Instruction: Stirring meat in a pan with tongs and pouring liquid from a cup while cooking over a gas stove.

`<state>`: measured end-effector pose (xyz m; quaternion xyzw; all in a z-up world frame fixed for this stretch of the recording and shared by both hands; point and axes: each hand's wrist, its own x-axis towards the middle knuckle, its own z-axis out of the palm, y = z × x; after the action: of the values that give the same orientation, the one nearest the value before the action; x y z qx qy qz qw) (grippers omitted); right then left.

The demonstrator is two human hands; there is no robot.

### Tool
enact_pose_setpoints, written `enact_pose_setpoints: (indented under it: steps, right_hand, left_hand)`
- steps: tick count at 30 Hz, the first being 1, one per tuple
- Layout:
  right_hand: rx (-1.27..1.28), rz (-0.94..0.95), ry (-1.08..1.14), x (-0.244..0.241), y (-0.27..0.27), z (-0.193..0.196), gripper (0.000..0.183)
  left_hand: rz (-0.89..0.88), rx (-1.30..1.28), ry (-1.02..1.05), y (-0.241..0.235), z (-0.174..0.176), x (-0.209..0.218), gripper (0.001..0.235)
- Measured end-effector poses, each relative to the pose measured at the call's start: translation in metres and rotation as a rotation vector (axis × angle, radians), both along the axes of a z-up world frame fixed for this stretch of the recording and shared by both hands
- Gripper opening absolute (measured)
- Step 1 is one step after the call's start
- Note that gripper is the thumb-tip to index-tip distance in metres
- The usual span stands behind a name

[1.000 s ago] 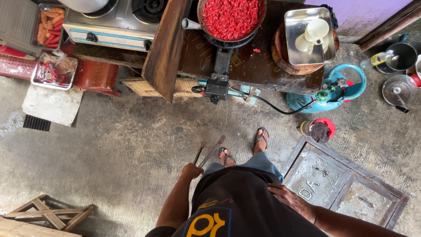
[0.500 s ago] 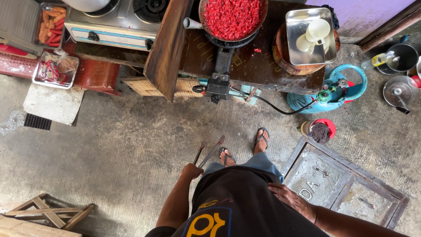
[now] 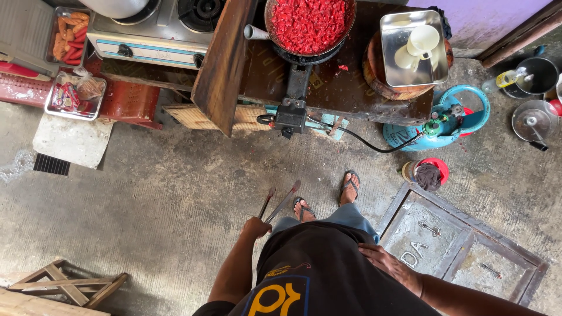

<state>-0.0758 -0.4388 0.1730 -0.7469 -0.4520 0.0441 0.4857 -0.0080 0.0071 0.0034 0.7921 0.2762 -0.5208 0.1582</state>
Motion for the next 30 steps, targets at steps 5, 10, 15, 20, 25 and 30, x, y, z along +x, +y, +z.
enact_pose_setpoints:
  steps: [5, 10, 15, 20, 25, 30]
  right_hand:
    - [0.013, -0.012, 0.015, 0.001, 0.001, 0.002, 0.049]
    - [0.007, -0.007, -0.036, -0.001, -0.001, -0.009, 0.056]
    - [0.061, 0.052, 0.068, 0.004, -0.002, 0.012, 0.056]
    - [0.353, 0.055, 1.133, -0.021, -0.03, -0.054, 0.055]
    - [-0.807, 0.045, 0.332, 0.157, -0.009, 0.018, 0.102]
    - [-0.814, -0.559, 0.437, 0.339, 0.009, -0.046, 0.077]
  left_hand:
    - [0.014, -0.001, 0.004, 0.0, 0.003, 0.0, 0.062]
    - [-0.003, 0.006, 0.0, 0.0, 0.001, 0.0, 0.062]
    - [-0.003, 0.007, 0.018, 0.0, -0.001, 0.001, 0.066]
    - [0.022, -0.019, -0.013, -0.005, 0.039, 0.003, 0.058]
    - [0.113, -0.043, -0.053, 0.01, 0.029, -0.022, 0.078]
    - [0.234, -0.058, -0.015, 0.018, 0.036, -0.072, 0.096]
